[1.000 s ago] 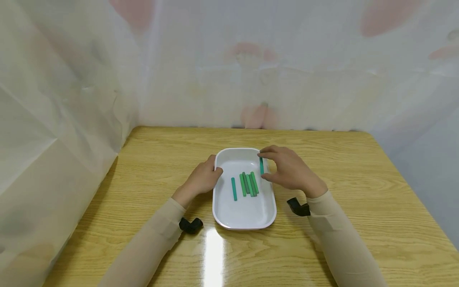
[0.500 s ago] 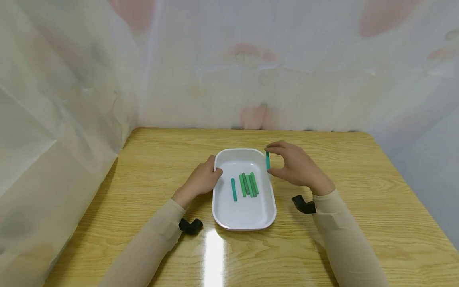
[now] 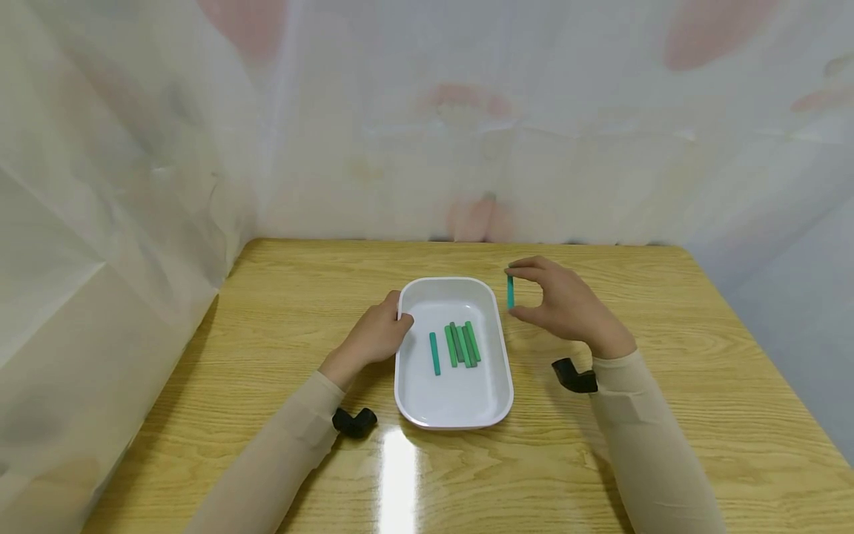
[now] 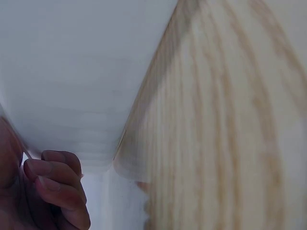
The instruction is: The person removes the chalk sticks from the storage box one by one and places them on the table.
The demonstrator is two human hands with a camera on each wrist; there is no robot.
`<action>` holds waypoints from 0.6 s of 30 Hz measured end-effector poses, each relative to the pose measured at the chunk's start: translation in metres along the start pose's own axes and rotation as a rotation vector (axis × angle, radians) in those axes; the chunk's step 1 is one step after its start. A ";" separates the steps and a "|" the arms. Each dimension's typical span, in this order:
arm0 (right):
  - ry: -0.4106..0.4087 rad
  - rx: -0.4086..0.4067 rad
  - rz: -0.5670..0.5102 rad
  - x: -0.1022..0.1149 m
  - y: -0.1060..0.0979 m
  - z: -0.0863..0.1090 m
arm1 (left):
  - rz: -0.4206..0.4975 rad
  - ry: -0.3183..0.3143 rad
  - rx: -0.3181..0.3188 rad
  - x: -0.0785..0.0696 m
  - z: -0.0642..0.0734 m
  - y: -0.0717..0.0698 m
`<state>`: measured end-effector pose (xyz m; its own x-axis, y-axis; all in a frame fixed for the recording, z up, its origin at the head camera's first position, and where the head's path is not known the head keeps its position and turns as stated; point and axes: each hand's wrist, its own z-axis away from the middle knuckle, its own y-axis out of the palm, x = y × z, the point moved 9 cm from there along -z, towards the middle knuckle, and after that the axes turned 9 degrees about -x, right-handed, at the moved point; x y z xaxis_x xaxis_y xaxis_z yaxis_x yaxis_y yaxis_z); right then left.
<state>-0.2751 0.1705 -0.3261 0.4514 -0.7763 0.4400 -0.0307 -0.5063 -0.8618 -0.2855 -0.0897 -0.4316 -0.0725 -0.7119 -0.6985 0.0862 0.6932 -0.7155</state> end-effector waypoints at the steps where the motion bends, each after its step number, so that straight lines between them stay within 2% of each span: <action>1: 0.004 0.002 -0.002 -0.001 0.000 0.000 | 0.000 0.000 -0.001 0.000 0.000 0.000; 18: 0.046 0.041 0.014 -0.015 0.003 0.000 | -0.014 0.005 -0.003 -0.001 0.000 -0.001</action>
<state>-0.2815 0.1805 -0.3353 0.4101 -0.7998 0.4383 0.0008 -0.4802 -0.8771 -0.2851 -0.0897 -0.4302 -0.0785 -0.7212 -0.6883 0.0821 0.6834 -0.7254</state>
